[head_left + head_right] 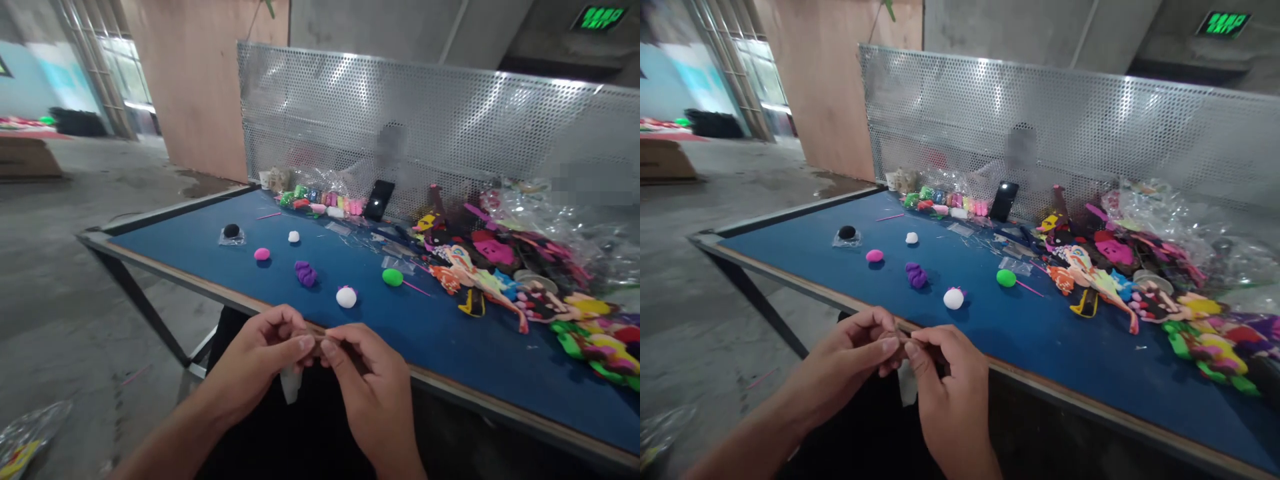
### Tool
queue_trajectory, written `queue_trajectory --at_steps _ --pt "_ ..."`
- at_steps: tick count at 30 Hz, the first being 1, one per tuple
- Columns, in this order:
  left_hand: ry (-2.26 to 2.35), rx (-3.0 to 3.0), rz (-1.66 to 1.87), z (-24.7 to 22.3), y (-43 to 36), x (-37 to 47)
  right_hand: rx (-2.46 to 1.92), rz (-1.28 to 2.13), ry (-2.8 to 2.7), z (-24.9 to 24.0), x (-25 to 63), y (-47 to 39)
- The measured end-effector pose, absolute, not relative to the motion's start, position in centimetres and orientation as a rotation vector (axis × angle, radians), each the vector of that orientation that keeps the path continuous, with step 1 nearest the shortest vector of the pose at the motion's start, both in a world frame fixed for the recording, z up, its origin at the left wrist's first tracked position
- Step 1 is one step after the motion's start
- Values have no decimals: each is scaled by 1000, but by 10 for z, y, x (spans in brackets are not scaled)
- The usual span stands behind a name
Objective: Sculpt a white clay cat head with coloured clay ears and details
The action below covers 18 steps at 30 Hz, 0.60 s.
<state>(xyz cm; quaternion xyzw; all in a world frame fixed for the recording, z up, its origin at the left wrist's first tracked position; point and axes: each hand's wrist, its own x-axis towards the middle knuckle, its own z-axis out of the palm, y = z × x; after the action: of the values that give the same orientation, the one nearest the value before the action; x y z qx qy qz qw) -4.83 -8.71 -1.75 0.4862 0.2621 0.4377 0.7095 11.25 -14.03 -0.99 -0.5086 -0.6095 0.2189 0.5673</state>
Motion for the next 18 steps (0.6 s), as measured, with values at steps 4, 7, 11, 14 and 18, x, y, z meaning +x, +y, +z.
queue_trajectory --at_steps 4,7,11,14,18 --pt "598 895 959 -19 -85 -47 -1102 753 -1140 -22 128 -135" --pt "609 877 981 -21 -86 -43 -927 879 -1098 -30 134 -134" --pt "615 935 971 -21 -89 -38 -835 944 -1216 -29 129 -139" --pt "635 961 978 -18 -92 -39 -892 917 -1262 -25 124 -141" --pt "688 1094 937 -15 -95 -42 -972 840 -1270 -26 119 -140"
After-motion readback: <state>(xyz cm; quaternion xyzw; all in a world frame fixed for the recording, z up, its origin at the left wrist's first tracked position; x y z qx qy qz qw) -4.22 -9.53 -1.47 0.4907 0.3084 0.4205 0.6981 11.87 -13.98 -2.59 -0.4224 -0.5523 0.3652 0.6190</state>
